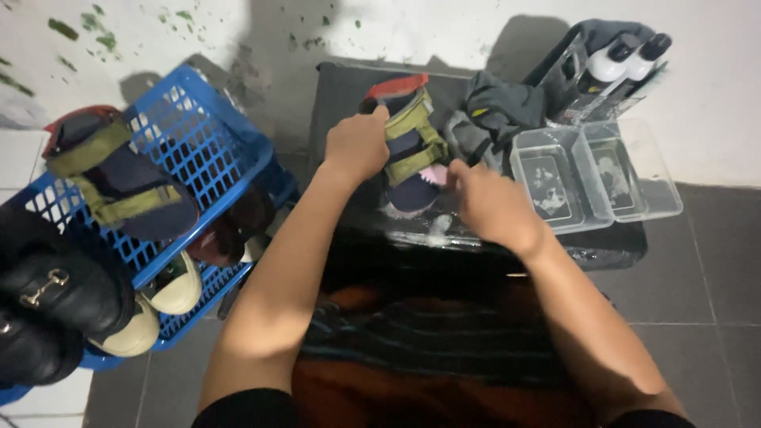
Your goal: The person scrubs a green and blue sandal with a pink brush, focusing on the straps and sole. The sandal is held in the left hand while the right hand performs the scrubbing action over a black surface.
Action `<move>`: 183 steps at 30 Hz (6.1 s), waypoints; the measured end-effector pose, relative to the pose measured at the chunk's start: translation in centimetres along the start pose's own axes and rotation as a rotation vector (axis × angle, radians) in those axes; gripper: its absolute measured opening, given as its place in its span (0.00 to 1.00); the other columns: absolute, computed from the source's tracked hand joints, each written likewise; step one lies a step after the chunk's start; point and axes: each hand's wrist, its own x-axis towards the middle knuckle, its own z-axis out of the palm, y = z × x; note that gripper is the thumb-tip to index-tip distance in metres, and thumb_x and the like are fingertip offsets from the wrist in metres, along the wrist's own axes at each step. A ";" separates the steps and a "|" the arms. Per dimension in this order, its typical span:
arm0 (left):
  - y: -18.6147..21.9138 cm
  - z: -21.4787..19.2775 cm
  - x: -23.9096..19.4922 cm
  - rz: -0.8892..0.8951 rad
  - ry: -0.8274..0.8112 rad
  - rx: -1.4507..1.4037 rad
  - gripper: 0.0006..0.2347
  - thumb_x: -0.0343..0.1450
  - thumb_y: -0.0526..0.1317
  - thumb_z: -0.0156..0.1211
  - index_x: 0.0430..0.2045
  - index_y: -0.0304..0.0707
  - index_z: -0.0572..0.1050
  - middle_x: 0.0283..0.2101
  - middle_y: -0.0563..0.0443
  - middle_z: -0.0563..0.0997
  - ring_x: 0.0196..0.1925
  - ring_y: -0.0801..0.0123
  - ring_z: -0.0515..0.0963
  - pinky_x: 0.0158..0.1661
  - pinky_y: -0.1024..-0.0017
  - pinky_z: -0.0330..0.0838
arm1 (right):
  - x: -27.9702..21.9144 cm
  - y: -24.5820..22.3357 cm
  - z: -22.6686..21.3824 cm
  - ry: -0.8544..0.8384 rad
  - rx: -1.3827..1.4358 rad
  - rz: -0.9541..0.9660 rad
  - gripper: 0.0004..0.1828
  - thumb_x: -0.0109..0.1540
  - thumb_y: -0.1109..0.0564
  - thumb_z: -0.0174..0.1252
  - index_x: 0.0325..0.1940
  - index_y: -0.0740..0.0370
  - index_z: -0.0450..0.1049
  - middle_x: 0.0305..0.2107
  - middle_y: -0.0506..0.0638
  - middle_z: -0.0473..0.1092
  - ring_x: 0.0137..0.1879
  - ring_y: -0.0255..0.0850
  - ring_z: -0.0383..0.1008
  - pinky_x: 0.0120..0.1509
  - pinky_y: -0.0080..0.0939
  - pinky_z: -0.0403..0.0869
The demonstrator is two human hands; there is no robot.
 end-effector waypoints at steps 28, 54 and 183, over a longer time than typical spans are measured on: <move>-1.0 1.6 1.0 0.006 0.017 0.020 0.08 0.72 0.36 0.51 0.42 0.33 0.74 0.32 0.30 0.82 0.38 0.33 0.85 0.36 0.40 0.79 | -1.8 -4.1 -2.1 -0.040 0.061 0.041 0.19 0.63 0.60 0.49 0.56 0.40 0.70 0.35 0.62 0.79 0.47 0.68 0.79 0.51 0.68 0.76; 0.3 1.6 1.3 -0.068 -0.025 0.027 0.13 0.72 0.35 0.51 0.49 0.32 0.74 0.36 0.29 0.83 0.40 0.34 0.85 0.36 0.39 0.80 | -3.3 -4.8 -4.8 -0.195 0.163 -0.046 0.20 0.62 0.65 0.48 0.56 0.50 0.71 0.47 0.66 0.76 0.58 0.67 0.75 0.62 0.65 0.73; 1.7 -0.2 -1.7 -0.094 0.197 -0.322 0.09 0.73 0.34 0.60 0.47 0.40 0.76 0.42 0.44 0.80 0.53 0.56 0.76 0.47 0.61 0.80 | -3.7 -1.3 1.1 0.021 0.316 0.281 0.19 0.65 0.51 0.51 0.60 0.54 0.65 0.47 0.66 0.76 0.47 0.74 0.78 0.50 0.73 0.75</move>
